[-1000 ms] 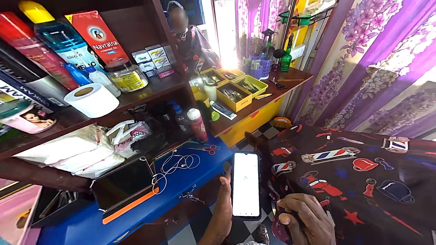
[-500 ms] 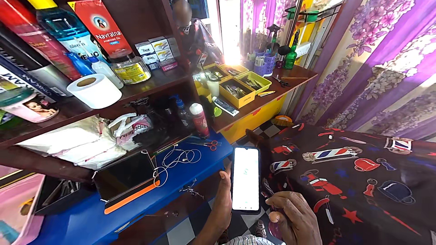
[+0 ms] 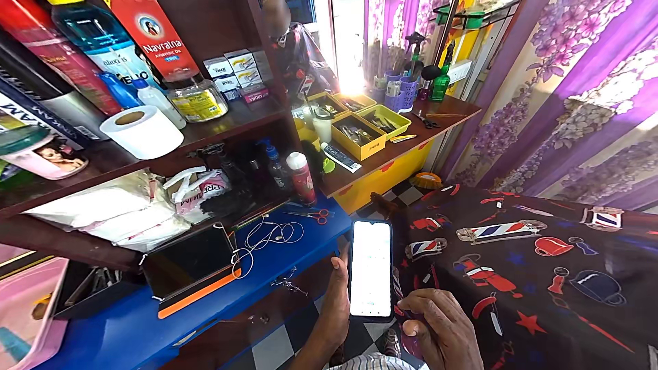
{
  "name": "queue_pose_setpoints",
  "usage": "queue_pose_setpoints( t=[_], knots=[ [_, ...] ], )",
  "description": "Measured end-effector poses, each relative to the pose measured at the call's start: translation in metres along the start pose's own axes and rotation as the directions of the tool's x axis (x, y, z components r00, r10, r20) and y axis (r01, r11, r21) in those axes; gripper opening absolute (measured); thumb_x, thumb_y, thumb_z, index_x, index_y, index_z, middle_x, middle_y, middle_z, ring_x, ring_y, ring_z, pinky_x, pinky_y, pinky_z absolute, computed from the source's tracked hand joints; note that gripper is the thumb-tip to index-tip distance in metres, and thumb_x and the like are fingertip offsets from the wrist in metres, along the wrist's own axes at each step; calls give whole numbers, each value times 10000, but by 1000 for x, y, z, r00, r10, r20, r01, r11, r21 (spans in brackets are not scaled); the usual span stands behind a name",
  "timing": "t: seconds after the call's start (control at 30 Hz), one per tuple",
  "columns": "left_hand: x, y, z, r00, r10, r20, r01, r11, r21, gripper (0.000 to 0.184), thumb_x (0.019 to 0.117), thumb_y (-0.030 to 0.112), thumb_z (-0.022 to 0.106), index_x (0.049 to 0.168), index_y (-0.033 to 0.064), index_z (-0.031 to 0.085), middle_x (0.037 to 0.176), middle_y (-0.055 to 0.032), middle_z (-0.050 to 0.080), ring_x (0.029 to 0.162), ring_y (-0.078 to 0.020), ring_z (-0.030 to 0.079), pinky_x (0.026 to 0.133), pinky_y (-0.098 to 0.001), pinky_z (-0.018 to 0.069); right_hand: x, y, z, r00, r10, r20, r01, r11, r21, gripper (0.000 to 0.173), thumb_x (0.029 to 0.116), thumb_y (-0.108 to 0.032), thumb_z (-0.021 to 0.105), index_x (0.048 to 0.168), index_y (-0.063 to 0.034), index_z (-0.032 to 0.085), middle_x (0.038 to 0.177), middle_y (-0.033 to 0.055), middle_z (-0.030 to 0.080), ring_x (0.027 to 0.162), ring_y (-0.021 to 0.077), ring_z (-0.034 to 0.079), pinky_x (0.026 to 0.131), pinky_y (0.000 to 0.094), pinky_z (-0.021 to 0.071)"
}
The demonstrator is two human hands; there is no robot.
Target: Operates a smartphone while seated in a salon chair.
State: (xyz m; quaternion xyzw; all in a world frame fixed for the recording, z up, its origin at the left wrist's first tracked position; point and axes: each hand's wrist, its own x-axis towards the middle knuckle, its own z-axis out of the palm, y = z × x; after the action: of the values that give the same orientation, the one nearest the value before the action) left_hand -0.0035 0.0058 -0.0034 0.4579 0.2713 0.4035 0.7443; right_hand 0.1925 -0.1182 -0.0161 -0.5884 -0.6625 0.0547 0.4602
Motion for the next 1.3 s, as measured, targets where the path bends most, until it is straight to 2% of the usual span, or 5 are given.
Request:
queue_pose_setpoints(
  t=[0.33,0.53,0.73,1.07,1.3],
  knots=[
    [1,3,1,999,6,36,-5,1000,-18,998,931,796,304,1613,74,211,1510,-202,469,1336,-350,531,1073,-553,489,-1,-1,2,1000,-9,7,10,1000,-14,382,1007,-549,528,1119,-242,724,1072,-40,728,1039,144,675,946,427,517],
    [-1,4,2,999,-8,44,8,1000,-5,1015,928,803,307,1621,71,184,1545,-190,433,1374,-329,499,1102,-538,468,17,-5,4,998,58,7,-57,995,-86,559,939,-718,484,1238,-298,702,1432,47,597,1325,260,552,1112,541,411],
    [-2,2,4,998,10,65,-10,1000,-1,987,949,780,275,1622,64,178,1561,-191,411,1389,-326,481,1119,-533,453,33,-6,8,999,21,-25,-24,994,-107,617,909,-764,488,1274,-302,674,1561,84,479,1505,335,354,1220,612,295],
    [-2,2,4,999,-2,39,4,999,-47,984,944,776,319,1610,60,209,1505,-211,470,1337,-349,529,1085,-543,478,29,-1,16,999,-17,31,19,996,-91,695,850,-829,505,1325,-344,656,1627,87,396,1543,357,272,1240,663,215],
    [-3,0,1,1000,-27,8,27,999,-40,950,935,786,325,1616,130,238,1492,-196,493,1334,-343,536,1080,-545,479,25,-3,17,996,-70,61,74,995,-70,688,854,-835,481,1323,-367,666,1626,78,403,1545,365,265,1239,674,206]
  ],
)
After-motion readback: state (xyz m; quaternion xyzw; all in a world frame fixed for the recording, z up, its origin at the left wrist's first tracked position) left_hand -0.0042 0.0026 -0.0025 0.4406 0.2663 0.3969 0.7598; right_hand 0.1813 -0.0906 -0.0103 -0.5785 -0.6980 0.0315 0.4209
